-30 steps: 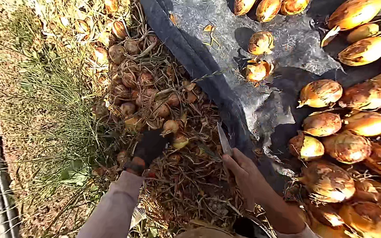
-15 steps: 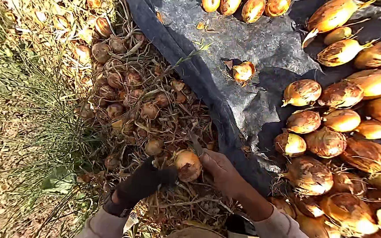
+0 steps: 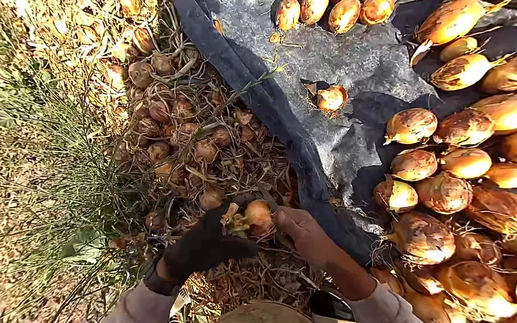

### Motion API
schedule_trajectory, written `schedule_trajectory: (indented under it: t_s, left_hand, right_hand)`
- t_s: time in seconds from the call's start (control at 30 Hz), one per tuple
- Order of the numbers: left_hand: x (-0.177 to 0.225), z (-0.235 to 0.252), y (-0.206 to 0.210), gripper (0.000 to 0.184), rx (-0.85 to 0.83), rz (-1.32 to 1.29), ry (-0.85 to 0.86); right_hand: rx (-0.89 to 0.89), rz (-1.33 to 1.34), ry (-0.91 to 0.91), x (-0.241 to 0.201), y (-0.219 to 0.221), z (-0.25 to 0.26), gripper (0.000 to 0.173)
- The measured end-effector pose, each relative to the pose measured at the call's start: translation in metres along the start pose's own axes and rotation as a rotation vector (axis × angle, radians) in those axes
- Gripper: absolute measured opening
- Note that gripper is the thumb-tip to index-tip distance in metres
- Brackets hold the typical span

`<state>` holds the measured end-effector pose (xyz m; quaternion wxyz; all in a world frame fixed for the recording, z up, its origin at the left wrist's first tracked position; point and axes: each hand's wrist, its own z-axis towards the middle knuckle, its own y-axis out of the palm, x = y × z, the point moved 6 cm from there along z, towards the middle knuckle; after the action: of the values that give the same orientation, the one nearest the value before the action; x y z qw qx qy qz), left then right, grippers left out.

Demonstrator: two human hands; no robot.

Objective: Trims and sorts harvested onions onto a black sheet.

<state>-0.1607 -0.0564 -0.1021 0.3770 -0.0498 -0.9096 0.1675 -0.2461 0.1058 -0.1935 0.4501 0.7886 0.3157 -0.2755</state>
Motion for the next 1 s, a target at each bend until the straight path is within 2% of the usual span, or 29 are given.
schedule_trajectory:
  t_s: [0.07,0.17,0.2,0.23,0.3,0.37,0.47,0.5,0.57,0.63,0.7,0.73,0.8,0.87,0.93,1.0]
  left_hand:
    - [-0.003,0.003,0.019,0.077,0.062,0.007,0.024]
    - [-0.003,0.012,0.007,0.064,0.313,0.366,0.15]
    - [-0.004,0.016,-0.003,0.064,0.411,0.464,0.135]
    - [-0.006,0.019,-0.015,0.066,0.48,0.455,0.059]
    - [-0.007,0.017,-0.035,0.076,0.551,0.214,-0.115]
    - [0.006,0.014,-0.03,0.084,0.464,-0.018,-0.124]
    - [0.013,0.018,-0.008,0.078,0.171,0.083,-0.067]
    - [0.01,0.02,-0.007,0.072,0.161,0.172,-0.035]
    - [-0.007,0.027,-0.013,0.062,0.287,0.274,-0.029]
    - [-0.037,0.038,-0.01,0.064,0.313,0.454,-0.166]
    - [-0.073,0.044,0.011,0.079,0.142,0.721,-0.372]
    - [-0.087,0.045,0.023,0.086,0.055,0.819,-0.438]
    - [-0.101,0.046,0.038,0.089,0.023,0.89,-0.448]
    - [-0.1,0.043,0.034,0.083,0.066,0.763,-0.4]
    - [-0.089,0.033,0.024,0.081,0.149,0.447,-0.303]
    - [-0.074,0.019,0.02,0.085,0.179,0.142,-0.224]
  right_hand:
    - [0.018,-0.081,0.013,0.0,0.004,0.001,0.043]
    - [0.012,-0.162,0.01,0.005,0.004,0.002,0.047]
    - [0.001,-0.166,0.006,0.007,0.003,0.0,0.048]
    - [0.002,-0.159,0.011,0.009,0.002,-0.004,0.048]
    - [0.063,-0.184,0.059,0.018,-0.004,-0.005,0.047]
    - [0.179,-0.302,0.17,0.032,-0.017,-0.002,0.046]
    - [0.228,-0.52,0.245,0.029,-0.024,0.005,0.062]
    - [0.269,-0.529,0.197,0.021,-0.027,0.007,0.064]
    - [0.366,-0.487,0.047,-0.003,-0.039,0.008,0.057]
    - [0.485,-0.415,-0.114,-0.027,-0.054,0.006,0.061]
    - [0.556,-0.354,-0.201,-0.049,-0.063,0.004,0.061]
    - [0.564,-0.353,-0.205,-0.055,-0.065,0.003,0.06]
    - [0.514,-0.395,-0.123,-0.051,-0.062,0.0,0.057]
    - [0.428,-0.398,0.006,-0.03,-0.058,-0.001,0.052]
    - [0.368,-0.335,0.124,-0.006,-0.054,-0.005,0.046]
    - [0.338,-0.327,0.18,0.009,-0.048,-0.008,0.05]
